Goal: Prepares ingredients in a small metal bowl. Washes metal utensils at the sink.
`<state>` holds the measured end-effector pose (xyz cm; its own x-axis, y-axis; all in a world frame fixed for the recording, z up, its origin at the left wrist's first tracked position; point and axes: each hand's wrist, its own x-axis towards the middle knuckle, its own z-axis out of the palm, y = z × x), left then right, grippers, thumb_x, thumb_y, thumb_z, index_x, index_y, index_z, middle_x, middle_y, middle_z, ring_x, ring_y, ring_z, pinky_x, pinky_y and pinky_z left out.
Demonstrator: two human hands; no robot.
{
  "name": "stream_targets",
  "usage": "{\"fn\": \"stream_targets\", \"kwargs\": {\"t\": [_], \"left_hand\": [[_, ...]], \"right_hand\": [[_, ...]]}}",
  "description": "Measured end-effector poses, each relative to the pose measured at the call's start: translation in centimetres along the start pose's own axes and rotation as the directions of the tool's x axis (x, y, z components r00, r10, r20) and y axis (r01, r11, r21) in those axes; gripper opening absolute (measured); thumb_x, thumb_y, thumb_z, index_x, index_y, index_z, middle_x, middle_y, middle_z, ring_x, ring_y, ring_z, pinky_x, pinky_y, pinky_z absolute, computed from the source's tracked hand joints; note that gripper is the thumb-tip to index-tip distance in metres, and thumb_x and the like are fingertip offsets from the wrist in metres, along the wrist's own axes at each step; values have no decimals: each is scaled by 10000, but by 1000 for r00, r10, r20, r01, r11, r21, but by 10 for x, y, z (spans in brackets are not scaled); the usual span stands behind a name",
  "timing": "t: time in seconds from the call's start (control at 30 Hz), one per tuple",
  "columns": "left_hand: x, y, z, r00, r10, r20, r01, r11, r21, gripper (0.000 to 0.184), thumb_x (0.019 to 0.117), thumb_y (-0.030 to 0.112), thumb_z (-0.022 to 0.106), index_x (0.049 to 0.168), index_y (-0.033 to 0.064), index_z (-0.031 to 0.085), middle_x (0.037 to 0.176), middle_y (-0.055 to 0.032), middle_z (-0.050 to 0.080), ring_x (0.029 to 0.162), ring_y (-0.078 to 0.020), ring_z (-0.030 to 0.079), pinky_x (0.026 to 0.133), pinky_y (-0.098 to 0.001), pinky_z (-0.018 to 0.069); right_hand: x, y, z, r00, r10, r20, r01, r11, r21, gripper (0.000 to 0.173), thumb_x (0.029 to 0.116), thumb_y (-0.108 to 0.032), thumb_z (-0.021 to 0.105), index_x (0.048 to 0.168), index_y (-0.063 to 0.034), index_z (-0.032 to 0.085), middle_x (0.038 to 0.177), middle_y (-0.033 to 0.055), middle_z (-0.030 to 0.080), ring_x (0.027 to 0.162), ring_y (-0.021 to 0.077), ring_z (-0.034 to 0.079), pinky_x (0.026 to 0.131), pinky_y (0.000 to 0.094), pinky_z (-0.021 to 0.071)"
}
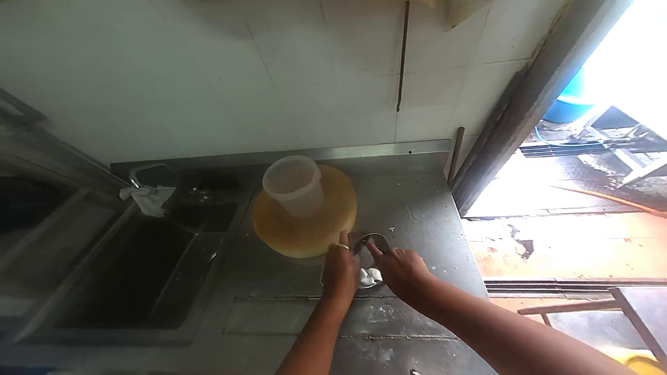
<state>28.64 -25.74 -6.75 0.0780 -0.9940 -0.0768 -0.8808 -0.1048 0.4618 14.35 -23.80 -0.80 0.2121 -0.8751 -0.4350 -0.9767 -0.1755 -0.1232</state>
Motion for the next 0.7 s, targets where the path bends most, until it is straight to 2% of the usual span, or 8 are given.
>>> {"fn": "stream_targets", "kwargs": {"t": [0.13,0.23,0.33,0.5,0.57,0.63,0.7], "left_hand": [[-8,-1,17,995,59,-81,-55,997,45,604,977,93,597,1553,121,417,1245,-159,656,1147,-303,655,981,-457,546],[-8,-1,22,991,83,-104,-77,995,59,574,986,111,589,1540,119,437,1268,-145,644,1158,-288,650,987,-448,545],[-8,-3,24,992,85,-93,-79,995,66,580,984,102,581,1545,120,436,1309,-153,623,1199,-298,627,1007,-447,534],[-9,-5,27,982,125,-140,-116,991,72,555,967,77,585,1511,118,485,1254,-158,628,1140,-302,643,957,-450,556],[-11,-7,29,977,140,-161,-129,989,75,532,972,70,579,1495,128,504,1252,-154,621,1136,-293,641,953,-443,559],[-15,-10,35,956,194,-221,-180,980,82,502,969,55,581,1465,117,533,1265,-159,614,1142,-291,641,953,-433,563],[-20,-20,46,903,284,-323,-272,959,83,478,967,45,592,1441,102,565,1330,-154,600,1198,-283,628,984,-421,559]], "right_hand": [[3,9,18,999,50,-11,-49,991,129,623,1027,-96,475,1606,-268,322,981,176,709,940,391,713,761,553,580],[2,16,24,996,89,30,-93,976,198,629,1039,-113,461,1615,-318,316,1050,174,716,1009,384,704,812,561,576],[3,18,35,995,93,41,-100,971,218,639,1036,-113,457,1618,-335,311,1067,179,713,1014,388,702,812,568,574],[6,22,60,995,60,83,-85,934,348,588,1055,-147,407,1608,-338,341,1159,178,709,1105,390,683,902,612,549],[9,26,67,997,29,77,-60,896,439,549,1069,-169,392,1600,-307,371,1194,170,704,1122,372,680,947,605,537],[12,31,70,997,-15,76,-30,830,556,489,1092,-196,381,1579,-225,424,1241,169,686,1130,335,674,989,562,523],[12,38,76,997,-53,61,0,757,654,459,1107,-226,382,1555,-162,458,1215,164,675,1010,281,681,910,492,543]]}}
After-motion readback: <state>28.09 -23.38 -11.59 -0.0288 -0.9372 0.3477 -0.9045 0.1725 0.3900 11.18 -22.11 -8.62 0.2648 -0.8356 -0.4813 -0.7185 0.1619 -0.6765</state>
